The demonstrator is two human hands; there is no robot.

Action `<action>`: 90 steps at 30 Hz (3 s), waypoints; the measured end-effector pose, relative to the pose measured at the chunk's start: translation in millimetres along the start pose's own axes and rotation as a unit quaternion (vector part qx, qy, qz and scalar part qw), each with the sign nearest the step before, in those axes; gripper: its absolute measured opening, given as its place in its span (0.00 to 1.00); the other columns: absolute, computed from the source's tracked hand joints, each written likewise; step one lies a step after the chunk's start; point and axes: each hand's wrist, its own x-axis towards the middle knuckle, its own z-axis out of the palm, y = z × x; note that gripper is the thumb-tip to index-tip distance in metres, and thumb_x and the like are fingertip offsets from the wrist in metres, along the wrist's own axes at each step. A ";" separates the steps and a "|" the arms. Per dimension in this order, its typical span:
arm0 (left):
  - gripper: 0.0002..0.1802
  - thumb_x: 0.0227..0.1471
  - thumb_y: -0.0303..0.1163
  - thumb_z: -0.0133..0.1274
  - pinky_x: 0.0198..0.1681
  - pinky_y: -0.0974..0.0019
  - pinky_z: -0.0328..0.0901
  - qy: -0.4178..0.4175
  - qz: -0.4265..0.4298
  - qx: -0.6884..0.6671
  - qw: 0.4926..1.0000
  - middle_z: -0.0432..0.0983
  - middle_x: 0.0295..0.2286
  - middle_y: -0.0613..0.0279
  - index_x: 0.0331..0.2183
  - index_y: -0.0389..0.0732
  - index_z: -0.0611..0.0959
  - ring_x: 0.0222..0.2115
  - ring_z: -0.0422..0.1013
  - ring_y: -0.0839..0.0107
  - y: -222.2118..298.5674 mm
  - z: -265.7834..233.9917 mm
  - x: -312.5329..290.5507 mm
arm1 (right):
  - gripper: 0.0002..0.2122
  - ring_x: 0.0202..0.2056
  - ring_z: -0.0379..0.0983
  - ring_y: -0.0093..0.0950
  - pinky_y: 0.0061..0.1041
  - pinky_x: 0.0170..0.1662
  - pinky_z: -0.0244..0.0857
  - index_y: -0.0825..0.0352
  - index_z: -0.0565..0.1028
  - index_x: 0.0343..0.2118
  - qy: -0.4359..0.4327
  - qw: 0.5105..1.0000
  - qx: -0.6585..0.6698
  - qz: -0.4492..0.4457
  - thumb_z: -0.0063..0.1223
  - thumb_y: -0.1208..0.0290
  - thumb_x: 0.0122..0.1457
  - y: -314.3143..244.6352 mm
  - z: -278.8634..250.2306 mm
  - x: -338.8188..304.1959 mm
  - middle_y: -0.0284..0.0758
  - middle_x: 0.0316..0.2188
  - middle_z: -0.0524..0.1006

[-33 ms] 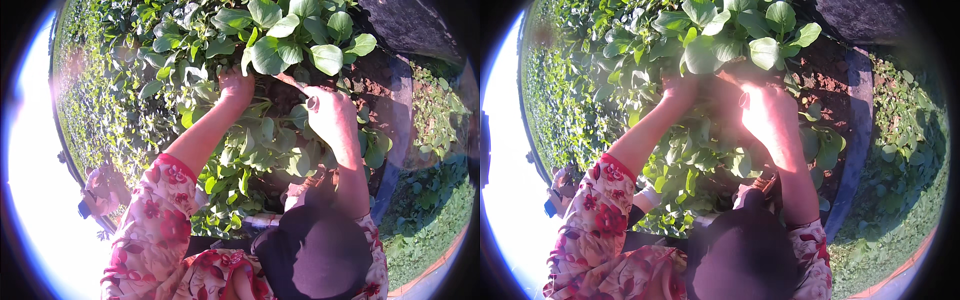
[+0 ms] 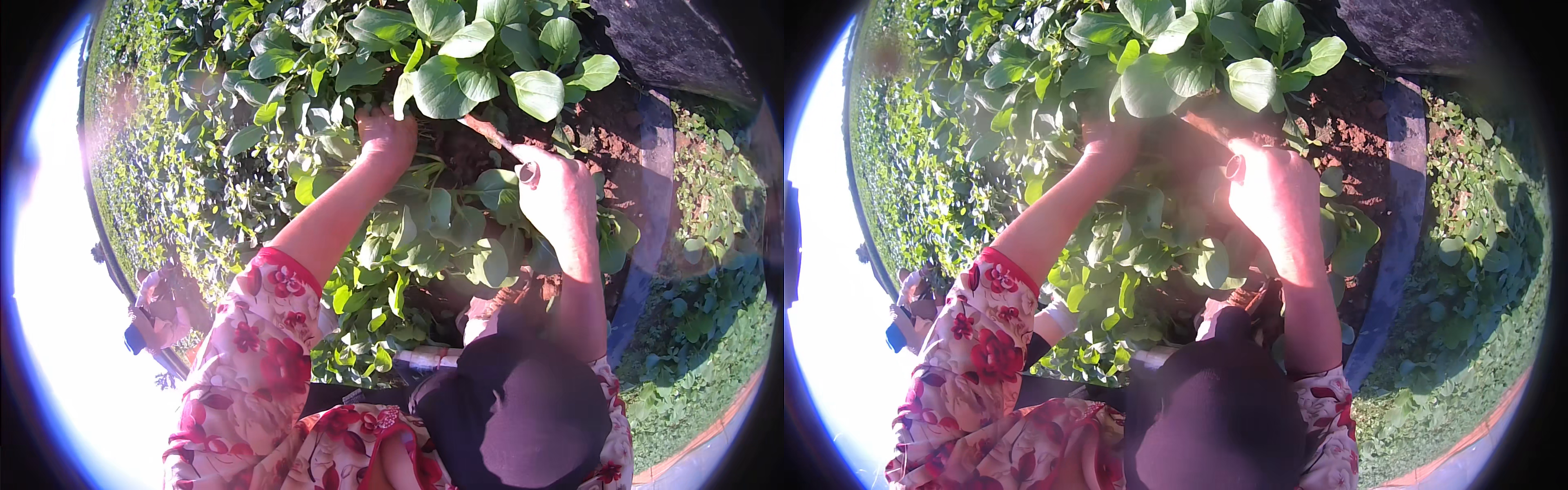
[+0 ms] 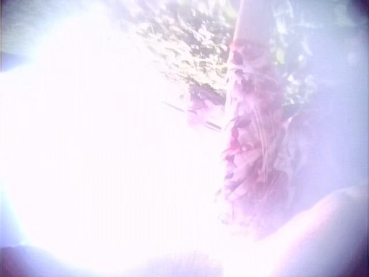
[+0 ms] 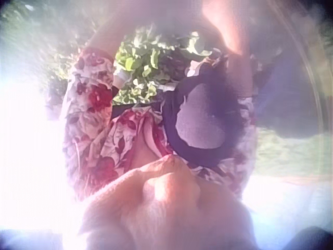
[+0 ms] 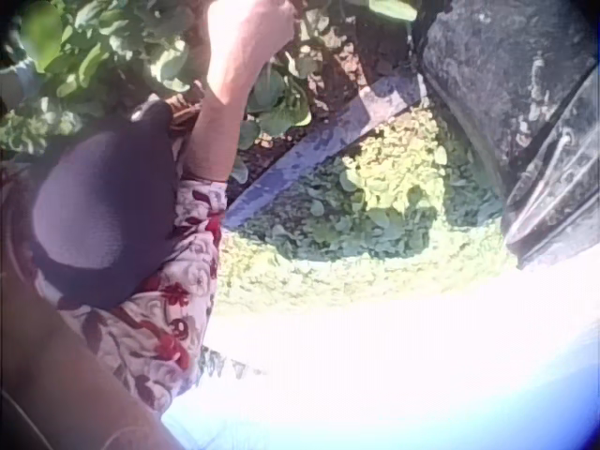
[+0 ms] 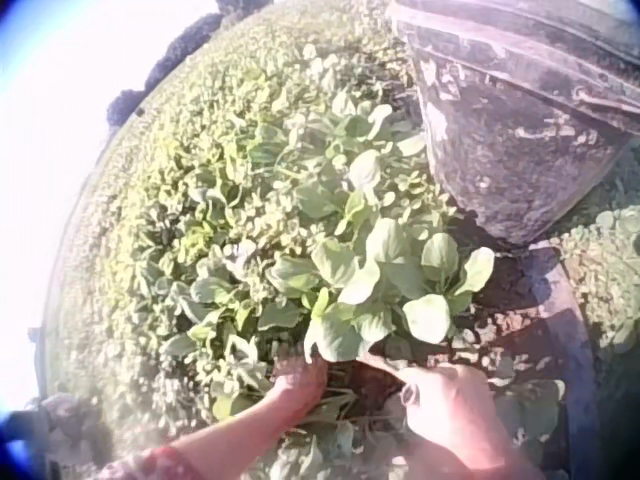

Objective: The person harvests leafy green vegetables by hand and with a small hand tool, pulling them from the soil and placing them into a black bucket.

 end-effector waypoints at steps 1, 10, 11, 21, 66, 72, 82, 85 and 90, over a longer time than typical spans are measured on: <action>0.13 0.51 0.35 0.43 0.44 0.52 0.54 -0.024 -0.008 -0.009 1.000 0.73 0.37 0.57 0.37 0.48 0.81 0.39 0.68 0.61 0.6 -4.6 2.0 | 0.10 0.25 0.76 0.36 0.31 0.28 0.69 0.61 0.78 0.36 0.004 0.999 -0.030 0.012 0.50 0.76 0.50 4.3 -5.3 -5.1 0.41 0.22 0.77; 0.10 0.49 0.32 0.45 0.43 0.53 0.56 0.019 0.017 -0.043 0.999 0.77 0.31 0.62 0.33 0.48 0.80 0.37 0.69 0.66 11.8 -10.3 -2.9 | 0.05 0.22 0.74 0.39 0.36 0.27 0.69 0.63 0.76 0.22 0.075 0.990 -0.058 -0.103 0.51 0.69 0.47 18.7 94.5 75.7 0.40 0.18 0.75; 0.09 0.49 0.32 0.45 0.42 0.52 0.56 0.035 0.012 -0.058 0.998 0.77 0.31 0.62 0.33 0.47 0.79 0.36 0.70 0.65 12.0 -3.8 -2.6 | 0.06 0.23 0.74 0.40 0.36 0.27 0.69 0.66 0.74 0.21 0.064 0.984 -0.082 -0.145 0.52 0.70 0.48 17.3 90.2 77.5 0.41 0.18 0.75; 0.12 0.48 0.32 0.44 0.43 0.49 0.57 0.123 0.004 -0.083 0.989 0.77 0.30 0.60 0.36 0.43 0.76 0.35 0.70 0.64 10.3 15.1 -12.5 | 0.11 0.33 0.78 0.29 0.24 0.36 0.71 0.65 0.78 0.38 -0.054 0.998 0.010 -0.017 0.55 0.77 0.49 51.4 2.7 11.5 0.40 0.32 0.79; 0.22 0.40 0.44 0.57 0.45 0.57 0.66 -0.098 -0.134 -0.456 0.874 0.75 0.37 0.48 0.36 0.41 0.77 0.41 0.71 0.54 -26.6 20.9 -9.9 | 0.10 0.24 0.76 0.35 0.30 0.30 0.69 0.59 0.80 0.34 -0.117 0.992 0.008 -0.043 0.51 0.75 0.48 14.4 23.4 15.5 0.41 0.22 0.77; 0.15 0.43 0.32 0.51 0.44 0.55 0.66 -0.061 -0.124 -0.499 0.856 0.75 0.36 0.44 0.36 0.36 0.75 0.40 0.71 0.50 -20.6 24.1 -9.2 | 0.10 0.27 0.76 0.37 0.31 0.32 0.69 0.59 0.79 0.37 -0.069 0.993 0.075 -0.059 0.52 0.72 0.50 19.4 77.6 31.9 0.41 0.25 0.78; 0.14 0.43 0.24 0.48 0.36 0.61 0.67 -0.050 -0.184 -0.677 0.711 0.74 0.33 0.46 0.37 0.34 0.75 0.31 0.72 0.58 -40.6 46.0 -20.7 | 0.11 0.24 0.75 0.36 0.31 0.30 0.68 0.59 0.80 0.34 -0.155 0.987 -0.032 -0.031 0.50 0.75 0.48 -7.9 2.4 22.2 0.41 0.21 0.77; 0.14 0.46 0.20 0.48 0.32 0.64 0.66 -0.050 -0.221 -0.928 0.295 0.74 0.34 0.52 0.39 0.34 0.75 0.29 0.69 0.70 -21.8 36.9 -28.1 | 0.11 0.25 0.75 0.36 0.31 0.31 0.69 0.59 0.80 0.34 -0.153 0.986 -0.023 -0.067 0.51 0.76 0.47 3.0 34.3 30.5 0.40 0.21 0.77; 0.12 0.49 0.23 0.48 0.35 0.64 0.65 -0.016 -0.196 -0.798 0.569 0.75 0.32 0.52 0.39 0.34 0.75 0.30 0.70 0.67 -27.7 35.6 -32.5 | 0.12 0.25 0.75 0.34 0.32 0.29 0.69 0.59 0.78 0.35 -0.160 0.978 -0.035 -0.130 0.52 0.74 0.45 -7.3 63.7 40.4 0.37 0.23 0.77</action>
